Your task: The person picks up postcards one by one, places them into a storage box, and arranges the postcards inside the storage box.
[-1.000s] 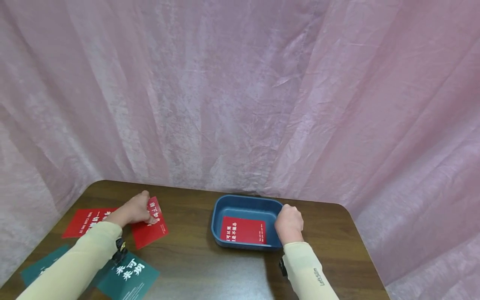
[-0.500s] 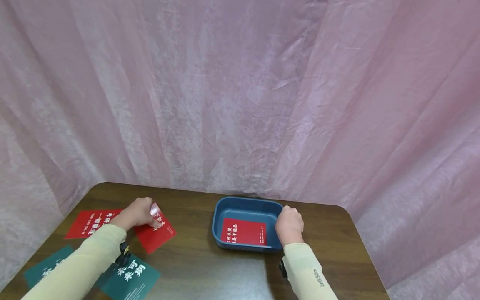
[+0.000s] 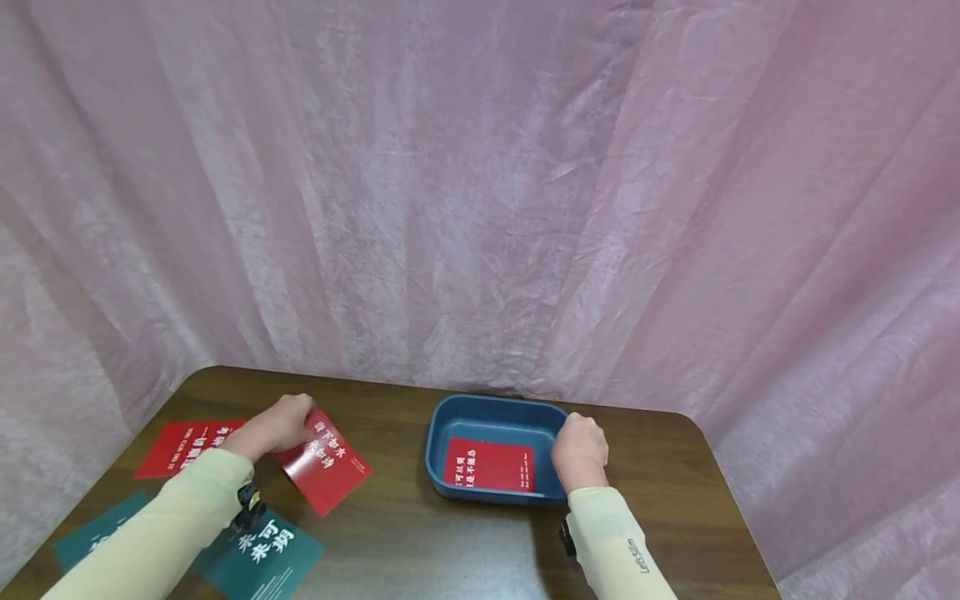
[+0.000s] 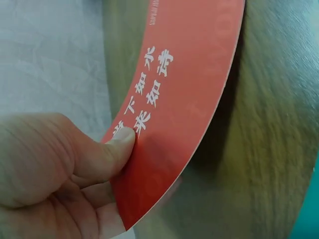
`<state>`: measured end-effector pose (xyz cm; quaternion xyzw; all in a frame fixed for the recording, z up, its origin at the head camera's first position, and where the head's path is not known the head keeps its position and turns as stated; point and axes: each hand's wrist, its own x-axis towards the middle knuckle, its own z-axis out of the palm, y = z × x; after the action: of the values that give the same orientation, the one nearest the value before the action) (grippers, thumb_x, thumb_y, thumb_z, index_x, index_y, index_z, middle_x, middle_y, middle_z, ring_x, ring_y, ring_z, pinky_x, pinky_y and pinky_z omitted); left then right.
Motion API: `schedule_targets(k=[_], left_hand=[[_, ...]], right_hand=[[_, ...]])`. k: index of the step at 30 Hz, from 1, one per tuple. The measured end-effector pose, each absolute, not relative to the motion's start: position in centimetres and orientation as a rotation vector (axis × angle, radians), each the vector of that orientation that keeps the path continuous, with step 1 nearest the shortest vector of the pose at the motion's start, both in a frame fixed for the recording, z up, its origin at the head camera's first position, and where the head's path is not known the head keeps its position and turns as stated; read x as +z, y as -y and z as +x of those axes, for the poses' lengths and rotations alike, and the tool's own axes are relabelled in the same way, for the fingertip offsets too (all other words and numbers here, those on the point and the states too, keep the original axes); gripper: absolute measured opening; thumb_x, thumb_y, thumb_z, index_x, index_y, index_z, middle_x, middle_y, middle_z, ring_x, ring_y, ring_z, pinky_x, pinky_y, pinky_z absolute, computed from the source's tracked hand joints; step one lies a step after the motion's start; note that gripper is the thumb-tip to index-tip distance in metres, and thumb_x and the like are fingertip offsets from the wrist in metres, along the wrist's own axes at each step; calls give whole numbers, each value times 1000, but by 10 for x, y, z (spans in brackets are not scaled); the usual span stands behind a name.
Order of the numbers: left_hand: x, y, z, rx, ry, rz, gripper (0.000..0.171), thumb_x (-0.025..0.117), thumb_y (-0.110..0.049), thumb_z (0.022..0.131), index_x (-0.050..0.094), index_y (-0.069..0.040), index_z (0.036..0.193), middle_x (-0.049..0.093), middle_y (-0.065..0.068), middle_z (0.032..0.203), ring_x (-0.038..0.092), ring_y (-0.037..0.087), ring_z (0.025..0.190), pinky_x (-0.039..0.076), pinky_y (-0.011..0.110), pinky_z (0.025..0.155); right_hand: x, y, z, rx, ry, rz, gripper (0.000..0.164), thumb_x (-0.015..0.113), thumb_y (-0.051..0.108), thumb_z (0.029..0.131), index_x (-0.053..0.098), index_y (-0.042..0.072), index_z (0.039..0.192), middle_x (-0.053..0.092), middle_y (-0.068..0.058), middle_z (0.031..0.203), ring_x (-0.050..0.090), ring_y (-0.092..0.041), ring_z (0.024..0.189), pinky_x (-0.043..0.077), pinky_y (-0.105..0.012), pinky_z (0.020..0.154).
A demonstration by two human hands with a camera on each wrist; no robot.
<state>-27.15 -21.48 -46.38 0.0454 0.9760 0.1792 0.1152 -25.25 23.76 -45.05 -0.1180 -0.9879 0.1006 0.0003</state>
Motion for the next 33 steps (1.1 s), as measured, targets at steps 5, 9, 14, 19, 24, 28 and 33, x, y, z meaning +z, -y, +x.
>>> schedule_targets(k=[5, 9, 14, 19, 24, 28, 33], left_hand=[[-455, 212, -274, 611, -2930, 187, 16, 69, -3, 75, 64, 0, 90, 64, 11, 83, 57, 19, 72, 49, 30, 60], [-438, 205, -274, 701, -2966, 215, 18, 69, -5, 79, 64, -1, 95, 65, 11, 88, 60, 17, 74, 50, 28, 58], [-418, 196, -269, 832, -3036, 232, 29, 67, -6, 81, 63, -1, 109, 66, 15, 98, 63, 19, 77, 52, 28, 58], [-402, 183, -263, 930, -3181, 270, 31, 67, -6, 81, 61, -1, 111, 67, 17, 103, 65, 24, 83, 53, 35, 64], [-394, 166, -260, 1122, -3363, 294, 26, 70, -8, 81, 63, -5, 105, 70, 13, 91, 66, 23, 74, 53, 37, 63], [-389, 153, -257, 1348, -3397, 285, 23, 72, -10, 80, 64, -7, 102, 72, 10, 87, 67, 18, 71, 53, 34, 59], [-385, 136, -256, 1601, -3338, 311, 20, 74, -11, 79, 65, -6, 96, 72, 11, 87, 69, 16, 72, 54, 31, 58]], right_hand=[[-451, -237, -254, 316, 3090, -363, 24, 64, 10, 79, 64, -7, 96, 66, -25, 85, 64, -35, 68, 51, -47, 51], [-453, -238, -256, 297, 3075, -357, 23, 63, 9, 78, 65, -7, 94, 66, -27, 85, 65, -36, 69, 50, -47, 48], [-456, -241, -257, 294, 3078, -358, 23, 63, 9, 78, 64, -7, 94, 66, -27, 86, 65, -37, 70, 50, -48, 48], [-457, -240, -257, 298, 3084, -353, 23, 63, 10, 78, 64, -7, 94, 66, -27, 86, 65, -37, 69, 50, -48, 48], [-456, -239, -257, 302, 3095, -377, 24, 64, 10, 78, 64, -7, 96, 66, -27, 86, 64, -36, 69, 49, -47, 46], [-454, -238, -255, 304, 3095, -376, 25, 65, 10, 78, 64, -7, 96, 66, -27, 85, 64, -35, 68, 50, -47, 46], [-454, -239, -254, 305, 3087, -362, 24, 65, 9, 77, 64, -7, 95, 66, -26, 84, 64, -35, 66, 50, -47, 48]])
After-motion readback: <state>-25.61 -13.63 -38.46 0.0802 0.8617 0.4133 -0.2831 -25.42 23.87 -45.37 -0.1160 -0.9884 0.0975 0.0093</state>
